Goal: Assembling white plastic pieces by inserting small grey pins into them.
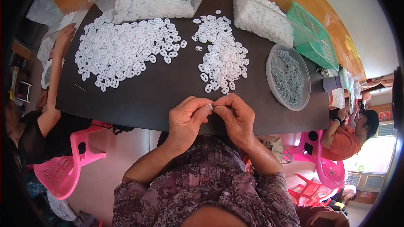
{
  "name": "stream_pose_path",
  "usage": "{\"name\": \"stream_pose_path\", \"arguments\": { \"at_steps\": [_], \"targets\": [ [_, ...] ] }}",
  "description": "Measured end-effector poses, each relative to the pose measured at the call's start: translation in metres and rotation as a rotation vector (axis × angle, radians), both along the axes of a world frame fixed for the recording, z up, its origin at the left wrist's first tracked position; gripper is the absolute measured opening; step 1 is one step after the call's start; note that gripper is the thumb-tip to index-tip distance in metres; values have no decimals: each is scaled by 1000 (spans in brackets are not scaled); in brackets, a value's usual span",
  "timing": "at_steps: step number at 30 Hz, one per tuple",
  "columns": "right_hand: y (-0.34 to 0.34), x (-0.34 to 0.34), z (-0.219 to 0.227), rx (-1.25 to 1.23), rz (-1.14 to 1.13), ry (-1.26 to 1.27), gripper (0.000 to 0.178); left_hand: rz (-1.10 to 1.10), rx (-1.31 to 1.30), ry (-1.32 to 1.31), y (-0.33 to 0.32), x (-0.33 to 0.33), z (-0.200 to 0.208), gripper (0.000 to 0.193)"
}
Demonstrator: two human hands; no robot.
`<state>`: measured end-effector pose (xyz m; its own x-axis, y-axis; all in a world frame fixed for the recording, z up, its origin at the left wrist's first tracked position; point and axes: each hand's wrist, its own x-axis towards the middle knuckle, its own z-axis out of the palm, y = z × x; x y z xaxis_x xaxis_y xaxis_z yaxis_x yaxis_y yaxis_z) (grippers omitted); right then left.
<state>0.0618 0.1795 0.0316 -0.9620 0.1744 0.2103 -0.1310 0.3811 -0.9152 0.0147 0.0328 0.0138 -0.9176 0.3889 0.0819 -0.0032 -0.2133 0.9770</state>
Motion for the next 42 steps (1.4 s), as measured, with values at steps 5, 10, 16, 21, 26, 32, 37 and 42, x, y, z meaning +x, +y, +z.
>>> {"name": "stream_pose_path", "arguments": {
  "at_steps": [5,10,16,21,26,32,37,42],
  "targets": [
    [-2,-1,-2,-13,7,3,2,30,-64,61,-1,0,1,9],
    [-6,-1,-3,10,-6,2,2,88,-99,188,0,2,-1,9],
    [-11,0,-3,-125,-44,-57,2,99,-128,242,0,2,-2,10],
    [-11,1,-5,-273,-27,-100,4,74,-128,206,-2,2,-2,10],
    [-14,1,-8,-275,-69,-106,2,81,-115,186,-2,3,-3,10],
    [-16,1,-11,-212,-78,-61,2,108,-141,230,-2,4,-6,11],
    [-18,1,-15,-55,-95,5,2,173,-196,335,2,7,-10,14],
    [-21,-3,-18,125,-104,75,5,257,-277,529,5,8,-14,11]
  ]
}}
